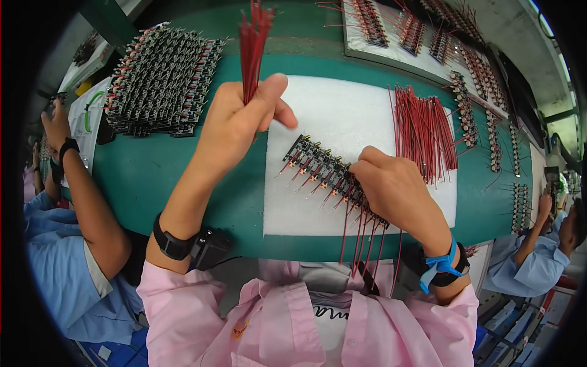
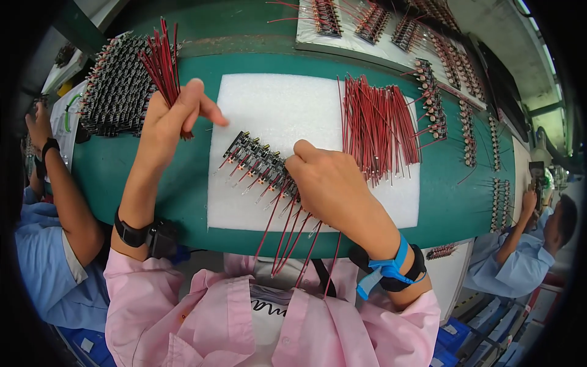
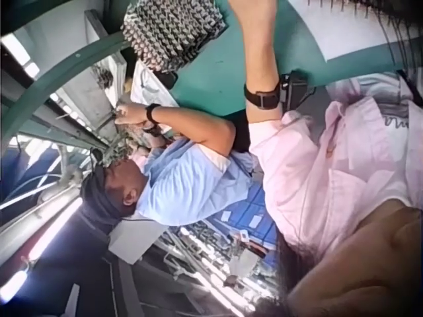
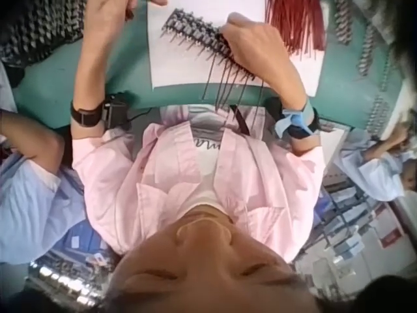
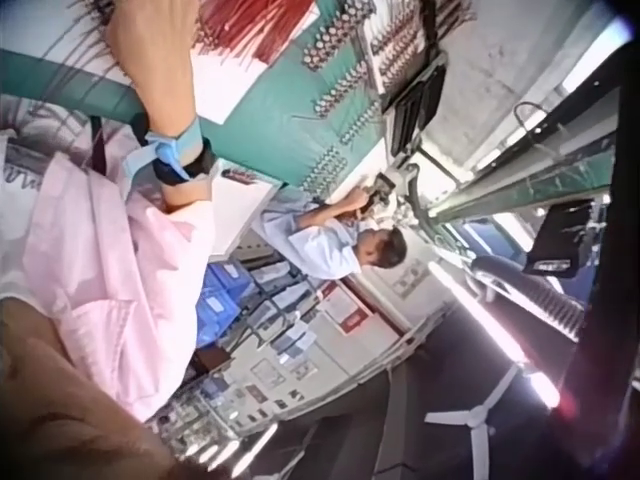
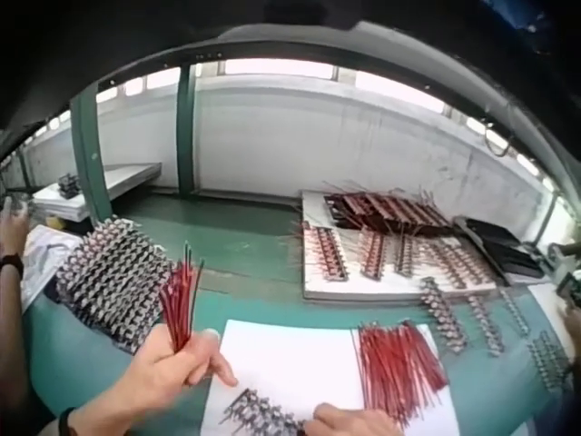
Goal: The worker is manually inserting individual red wires into a multi-pin connector at an assembly station.
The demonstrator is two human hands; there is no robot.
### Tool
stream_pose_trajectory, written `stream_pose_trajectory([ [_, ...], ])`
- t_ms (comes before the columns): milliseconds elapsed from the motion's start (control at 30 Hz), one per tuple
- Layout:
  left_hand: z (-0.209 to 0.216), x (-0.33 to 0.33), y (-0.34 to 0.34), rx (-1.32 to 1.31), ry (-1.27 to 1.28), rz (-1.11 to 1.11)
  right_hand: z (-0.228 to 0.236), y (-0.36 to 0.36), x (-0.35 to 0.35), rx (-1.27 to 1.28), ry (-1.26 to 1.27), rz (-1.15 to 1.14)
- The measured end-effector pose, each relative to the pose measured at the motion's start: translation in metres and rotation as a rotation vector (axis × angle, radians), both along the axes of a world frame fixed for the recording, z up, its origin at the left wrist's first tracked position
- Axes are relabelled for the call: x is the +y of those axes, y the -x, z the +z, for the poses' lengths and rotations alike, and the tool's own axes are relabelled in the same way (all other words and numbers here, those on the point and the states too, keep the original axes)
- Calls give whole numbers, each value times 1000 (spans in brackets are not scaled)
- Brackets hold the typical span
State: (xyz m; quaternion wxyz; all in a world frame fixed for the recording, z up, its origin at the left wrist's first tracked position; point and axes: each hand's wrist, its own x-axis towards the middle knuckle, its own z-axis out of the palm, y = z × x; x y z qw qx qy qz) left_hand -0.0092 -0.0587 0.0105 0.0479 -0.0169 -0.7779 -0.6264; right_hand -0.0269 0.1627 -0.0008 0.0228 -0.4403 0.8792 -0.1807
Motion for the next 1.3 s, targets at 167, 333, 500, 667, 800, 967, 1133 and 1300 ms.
stream_pose_trajectory([
  [167,-2,4,19,-260,-748,-309,2,8,6,30,72,12],
  [333,-16,38,27,-234,-845,-149,39,19,-7,-303,263,-147],
  [500,-9,69,22,-192,-869,-132,15,34,-27,-366,582,-96],
  [667,-12,69,20,-153,-863,-79,20,39,-29,-653,549,-169],
  [800,-8,70,19,-178,-897,13,23,41,-25,-876,588,-171],
  [967,-16,44,21,-171,-774,-71,22,36,-19,-1020,722,-204],
  [1133,-16,60,19,-306,-853,-19,19,37,-27,-1102,788,-190],
  [1300,-8,44,19,-197,-862,-101,20,40,-14,-1017,778,-246],
])
